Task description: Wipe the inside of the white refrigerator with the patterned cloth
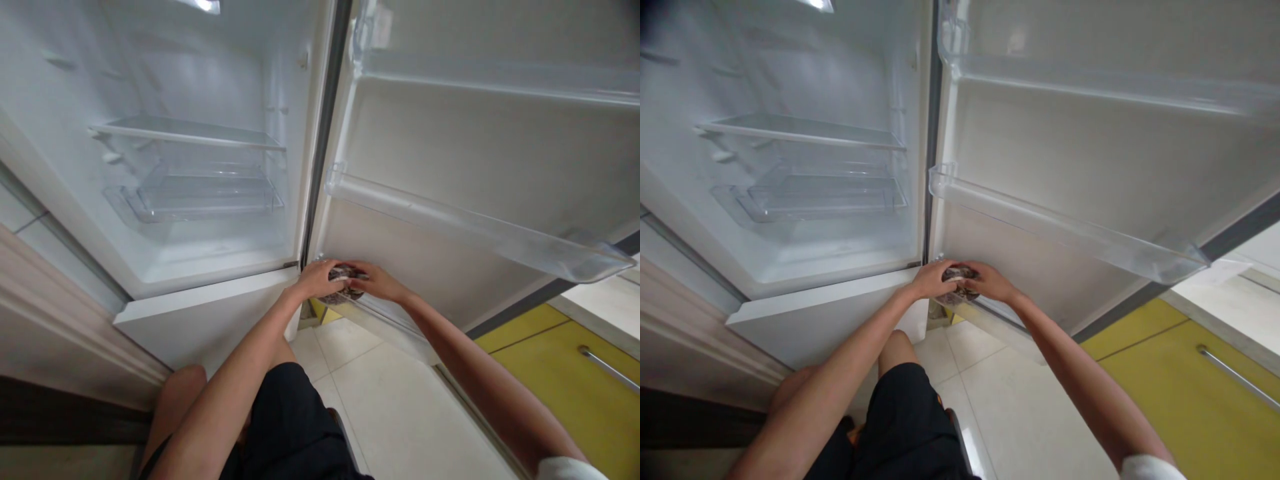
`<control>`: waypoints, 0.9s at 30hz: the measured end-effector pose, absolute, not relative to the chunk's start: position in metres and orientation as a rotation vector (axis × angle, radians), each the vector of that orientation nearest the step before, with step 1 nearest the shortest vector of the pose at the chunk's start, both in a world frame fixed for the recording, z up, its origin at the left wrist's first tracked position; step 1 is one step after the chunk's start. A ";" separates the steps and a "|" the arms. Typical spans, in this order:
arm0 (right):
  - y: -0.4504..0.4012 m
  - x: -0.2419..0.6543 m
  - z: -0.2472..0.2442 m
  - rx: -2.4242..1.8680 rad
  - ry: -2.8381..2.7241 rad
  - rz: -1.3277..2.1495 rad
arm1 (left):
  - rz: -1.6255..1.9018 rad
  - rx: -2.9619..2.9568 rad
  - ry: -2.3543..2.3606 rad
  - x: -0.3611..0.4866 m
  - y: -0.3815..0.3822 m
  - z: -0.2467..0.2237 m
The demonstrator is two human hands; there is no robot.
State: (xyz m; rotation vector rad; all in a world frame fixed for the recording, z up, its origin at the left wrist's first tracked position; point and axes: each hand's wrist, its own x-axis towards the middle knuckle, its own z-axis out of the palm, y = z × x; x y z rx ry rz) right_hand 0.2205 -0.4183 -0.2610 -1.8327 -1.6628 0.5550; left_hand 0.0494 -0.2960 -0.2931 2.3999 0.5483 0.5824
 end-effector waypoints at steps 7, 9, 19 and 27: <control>-0.383 0.209 -0.294 -1.878 -1.841 0.657 | 0.911 1.884 0.489 0.044 -0.280 -0.315; -0.377 0.207 -0.295 -1.905 -1.858 0.613 | 1.002 1.675 0.455 0.043 -0.280 -0.322; -0.353 0.213 -0.293 -1.748 -1.724 1.002 | 1.030 1.381 0.440 0.047 -0.285 -0.326; -0.367 0.222 -0.267 -1.559 -1.360 1.242 | 1.030 1.518 0.451 0.044 -0.291 -0.334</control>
